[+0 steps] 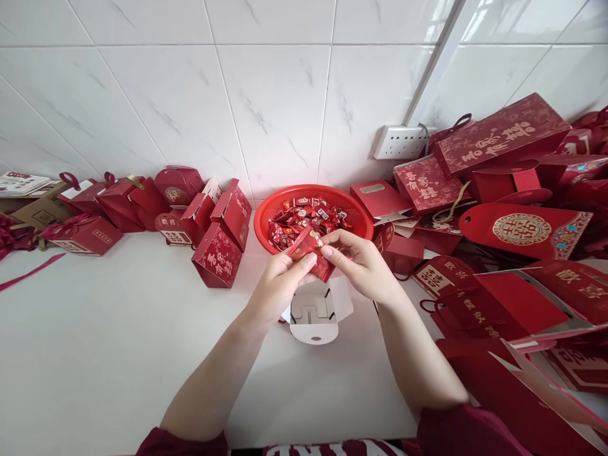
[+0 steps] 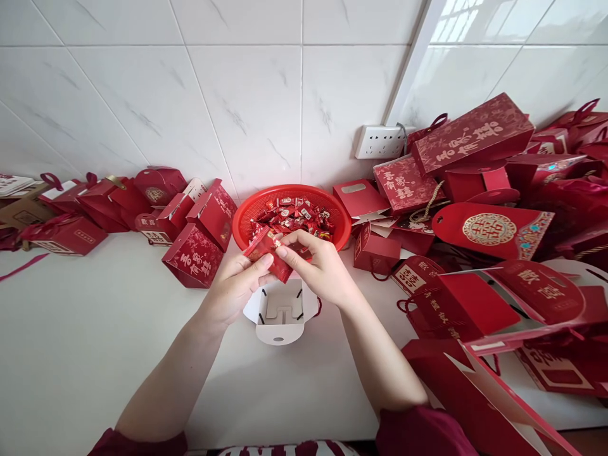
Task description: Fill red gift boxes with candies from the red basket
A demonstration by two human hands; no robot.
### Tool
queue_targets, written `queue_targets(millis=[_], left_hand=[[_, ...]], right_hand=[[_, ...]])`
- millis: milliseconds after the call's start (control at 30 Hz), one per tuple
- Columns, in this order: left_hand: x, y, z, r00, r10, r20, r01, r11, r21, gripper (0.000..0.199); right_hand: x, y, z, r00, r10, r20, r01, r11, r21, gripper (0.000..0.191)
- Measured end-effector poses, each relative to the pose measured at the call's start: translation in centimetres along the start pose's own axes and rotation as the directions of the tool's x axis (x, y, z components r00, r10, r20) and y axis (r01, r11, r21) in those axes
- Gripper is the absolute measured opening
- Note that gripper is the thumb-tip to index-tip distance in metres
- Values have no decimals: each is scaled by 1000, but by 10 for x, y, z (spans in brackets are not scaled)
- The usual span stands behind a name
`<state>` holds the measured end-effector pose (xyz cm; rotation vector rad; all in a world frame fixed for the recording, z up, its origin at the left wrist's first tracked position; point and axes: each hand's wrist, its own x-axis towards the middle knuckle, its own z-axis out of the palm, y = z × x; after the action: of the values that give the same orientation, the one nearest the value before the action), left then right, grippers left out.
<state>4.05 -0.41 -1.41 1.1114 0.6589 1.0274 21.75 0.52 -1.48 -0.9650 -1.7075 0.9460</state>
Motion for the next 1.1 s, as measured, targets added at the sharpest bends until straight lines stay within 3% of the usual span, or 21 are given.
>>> queue_targets(millis=[200, 400, 533, 600, 667, 733, 800, 867, 967, 1100], left_hand=[[2, 0, -9, 996, -86, 6, 86, 994, -60, 38], [-1, 5, -10, 994, -78, 76, 80, 997, -12, 45], [-5, 18, -19, 993, -85, 87, 61, 965, 254, 45], [-7, 26, -27, 998, -65, 24, 48, 898, 437, 43], [-8, 32, -35, 998, -22, -61, 51, 838, 543, 41], [-9, 35, -41, 995, 20, -100, 43, 808, 588, 39], [-9, 34, -45, 997, 39, -69, 13, 773, 634, 36], [-8, 30, -48, 999, 31, 11, -29, 712, 702, 33], [-6, 22, -48, 990, -38, 136, -86, 599, 796, 30], [-6, 14, -45, 970, -159, 183, -100, 424, 900, 36]], right_hand=[[1, 3, 0, 997, -3, 73, -7, 991, 137, 30], [1, 3, 0, 997, -75, 34, 66, 975, 212, 25], [0, 2, -8, 995, -93, 36, 89, 991, 100, 23], [-1, 3, -13, 990, -64, 122, 69, 997, -37, 21], [-2, 5, -16, 956, 3, 295, 47, 985, -164, 15], [-3, 11, -12, 868, 84, 489, 48, 967, -252, 10], [-3, 19, 0, 774, 175, 609, 74, 930, -361, 4], [-4, 29, 16, 742, 297, 600, 101, 837, -538, 10], [-4, 39, 38, 757, 402, 516, 103, 706, -701, 21], [-4, 33, 42, 727, 406, 554, 132, 709, -693, 17]])
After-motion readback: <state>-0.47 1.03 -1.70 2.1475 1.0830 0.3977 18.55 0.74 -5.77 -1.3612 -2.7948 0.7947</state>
